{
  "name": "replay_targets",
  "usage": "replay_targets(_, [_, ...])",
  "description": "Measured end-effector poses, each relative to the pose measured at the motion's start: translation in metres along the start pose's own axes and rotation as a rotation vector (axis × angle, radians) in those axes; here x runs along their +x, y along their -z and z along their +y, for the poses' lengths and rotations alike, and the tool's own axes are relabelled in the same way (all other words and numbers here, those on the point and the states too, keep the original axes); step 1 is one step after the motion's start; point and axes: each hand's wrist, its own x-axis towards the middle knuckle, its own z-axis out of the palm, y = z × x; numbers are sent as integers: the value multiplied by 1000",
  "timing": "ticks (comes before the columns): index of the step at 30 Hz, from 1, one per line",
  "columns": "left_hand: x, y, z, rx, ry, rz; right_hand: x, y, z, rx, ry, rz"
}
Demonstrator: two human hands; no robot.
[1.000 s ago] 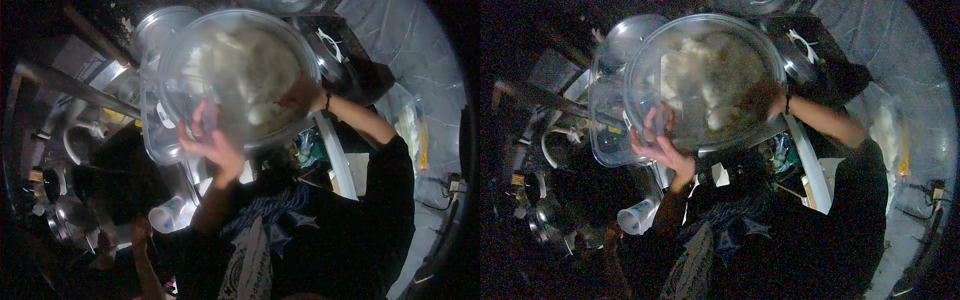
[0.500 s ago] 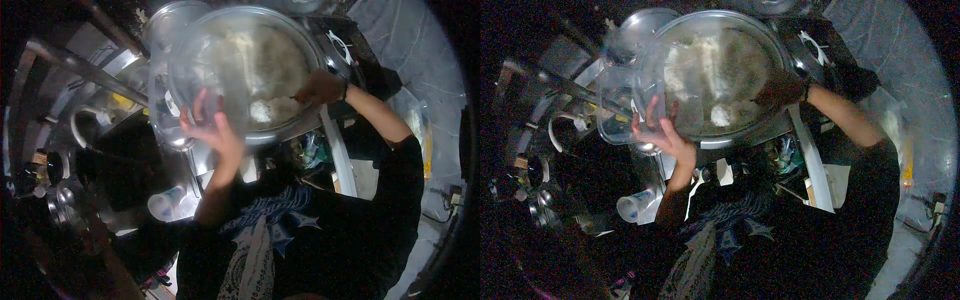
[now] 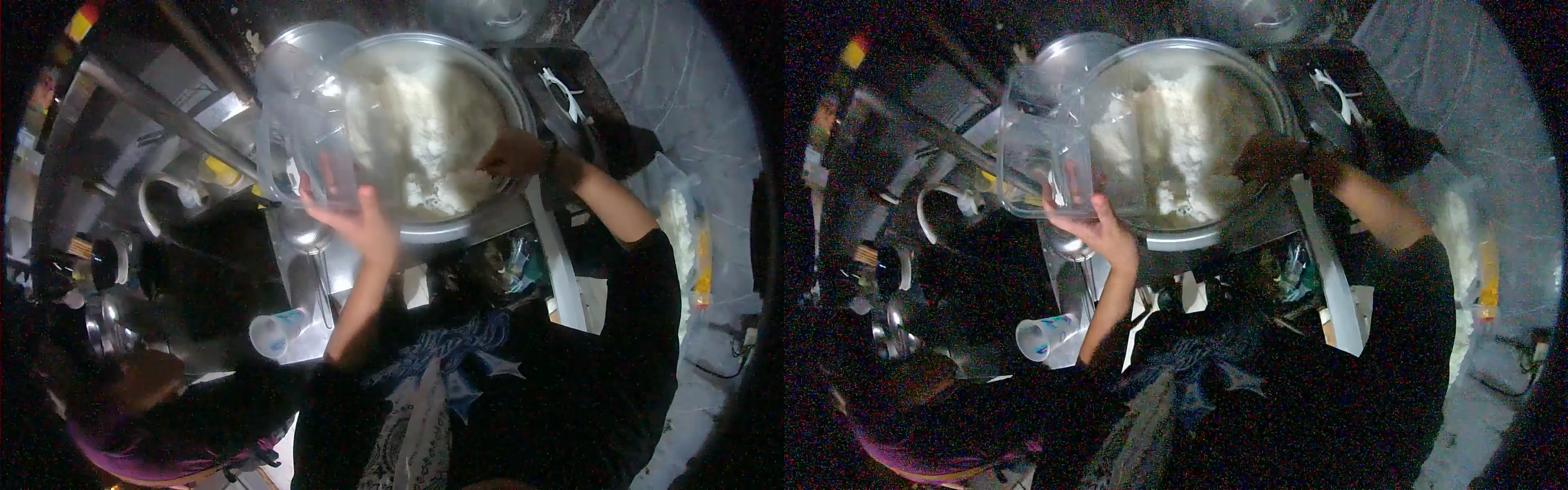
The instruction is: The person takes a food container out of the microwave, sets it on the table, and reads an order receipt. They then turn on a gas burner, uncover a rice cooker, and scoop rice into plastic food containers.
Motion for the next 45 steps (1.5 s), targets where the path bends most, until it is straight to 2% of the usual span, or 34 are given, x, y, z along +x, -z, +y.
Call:
replay_targets(3, [9, 3, -1, 22, 79, 22, -6, -9, 38, 168, -32, -11])
replay_targets(4, [12, 6, 3, -46, 264, 18, -11, -6, 43, 162, -29, 4])
replay_targets(5, [16, 7, 6, -114, 447, 13, -13, 1, 42, 511, -95, 57])
replay_targets(7, [22, 4, 6, -115, 499, 45, -15, 16, 42, 853, -147, 120])
replay_targets(9, [25, 7, 2, -215, 673, 43, -10, 55, 12, 143, -165, 94])
replay_targets(10, [26, 7, 0, -220, 657, 41, -9, 69, -1, 131, -158, 103])
replay_targets(12, [25, 7, -2, -407, 821, -77, -4, 83, -27, 176, -108, 284])
replay_targets(14, [26, 6, 3, -405, 869, -129, 8, 75, -39, 115, -17, 363])
replay_targets(16, [34, 0, 32, -545, 1158, -291, 21, 66, -53, 57, 72, 437])
replay_targets(18, [34, -4, 35, -514, 1170, -212, 31, 60, -69, -432, 24, 111])
replay_targets(19, [33, 1, 30, -547, 1187, -254, 30, 60, -77, -578, 95, 165])
replay_targets(20, [32, 4, 28, -581, 1201, -294, 31, 61, -81, -586, 108, 160])
replay_targets(22, [33, 8, 25, -566, 1205, -267, 30, 63, -86, -723, 218, 375])
replay_targets(24, [35, 14, 15, -585, 1109, -315, 27, 70, -95, -752, 280, 455])
replay_targets(26, [37, 16, 19, -590, 1130, -277, 26, 74, -96, -782, 341, 530])
replay_targets(28, [43, 15, 35, -596, 1155, -242, 29, 75, -97, -742, 340, 743])
replay_targets(31, [44, 14, 44, -664, 1208, -208, 28, 74, -98, -624, 259, 599])
replay_targets(37, [39, 19, 33, -621, 1230, -233, 26, 91, -122, -733, 205, 532])
replay_targets(39, [32, 23, 7, -484, 1135, -219, 24, 99, -123, -765, 206, 592])
replay_targets(41, [29, 25, 7, -469, 1156, -196, 24, 104, -127, -798, 211, 654])
replay_targets(43, [29, 27, 4, -450, 1178, -184, 24, 105, -135, -802, 146, 461])
replay_targets(44, [28, 27, 0, -467, 1123, -174, 22, 108, -138, -805, 147, 457])
replay_targets(45, [27, 27, -3, -483, 1069, -163, 19, 110, -139, -654, 43, 316])
